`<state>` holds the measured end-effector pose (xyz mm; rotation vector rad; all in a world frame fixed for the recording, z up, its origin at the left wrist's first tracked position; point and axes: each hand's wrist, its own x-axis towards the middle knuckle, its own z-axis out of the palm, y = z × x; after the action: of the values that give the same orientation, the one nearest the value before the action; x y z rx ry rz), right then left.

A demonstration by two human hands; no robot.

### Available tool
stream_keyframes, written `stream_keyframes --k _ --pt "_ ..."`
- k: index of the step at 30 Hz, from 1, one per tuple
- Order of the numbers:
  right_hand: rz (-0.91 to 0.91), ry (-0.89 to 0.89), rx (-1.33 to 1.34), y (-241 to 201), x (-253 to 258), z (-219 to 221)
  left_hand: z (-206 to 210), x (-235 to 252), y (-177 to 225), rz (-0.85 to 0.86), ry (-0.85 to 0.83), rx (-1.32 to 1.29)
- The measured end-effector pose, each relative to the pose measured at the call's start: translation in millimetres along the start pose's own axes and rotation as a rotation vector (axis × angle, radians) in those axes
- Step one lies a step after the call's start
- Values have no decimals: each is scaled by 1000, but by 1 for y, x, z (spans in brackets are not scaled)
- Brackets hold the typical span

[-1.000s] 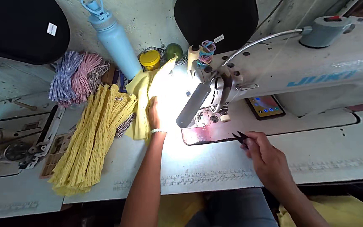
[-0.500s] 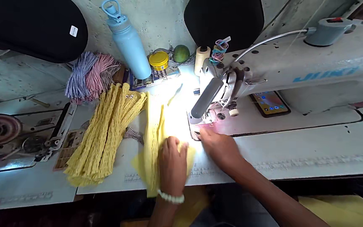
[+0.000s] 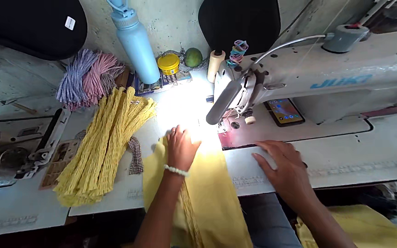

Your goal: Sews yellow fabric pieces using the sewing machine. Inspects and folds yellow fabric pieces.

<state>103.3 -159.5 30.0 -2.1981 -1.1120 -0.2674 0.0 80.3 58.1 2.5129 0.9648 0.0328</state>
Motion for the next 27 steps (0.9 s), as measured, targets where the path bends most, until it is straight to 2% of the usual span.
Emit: stream_keyframes --k 2,4,6,8,13,15,19,21,23,27 --pt "4 -88 266 -27 5 8 9 -29 0 112 88 -218" --pt "-11 -125 484 -50 9 25 22 -56 -2 232 229 -550" --pt "15 -114 634 -66 11 40 24 -78 -3 306 235 -860" --pt "53 -89 750 -74 12 48 20 -94 -4 357 212 -983" --pt "23 -99 1010 -78 12 36 13 -104 -18 500 160 -1017" --pt "20 -112 1065 -70 13 25 9 -104 -23 551 198 -1031" --pt "152 -151 1164 -46 17 6 -3 -109 -24 518 406 -1090" --pt "217 -235 1253 -50 15 1 -4 -113 -13 489 431 -1058" --pt "252 -246 1292 -60 13 0 -1 -116 0 475 413 -996" --pt "77 -198 1230 -63 9 1 8 -120 11 581 306 -871"
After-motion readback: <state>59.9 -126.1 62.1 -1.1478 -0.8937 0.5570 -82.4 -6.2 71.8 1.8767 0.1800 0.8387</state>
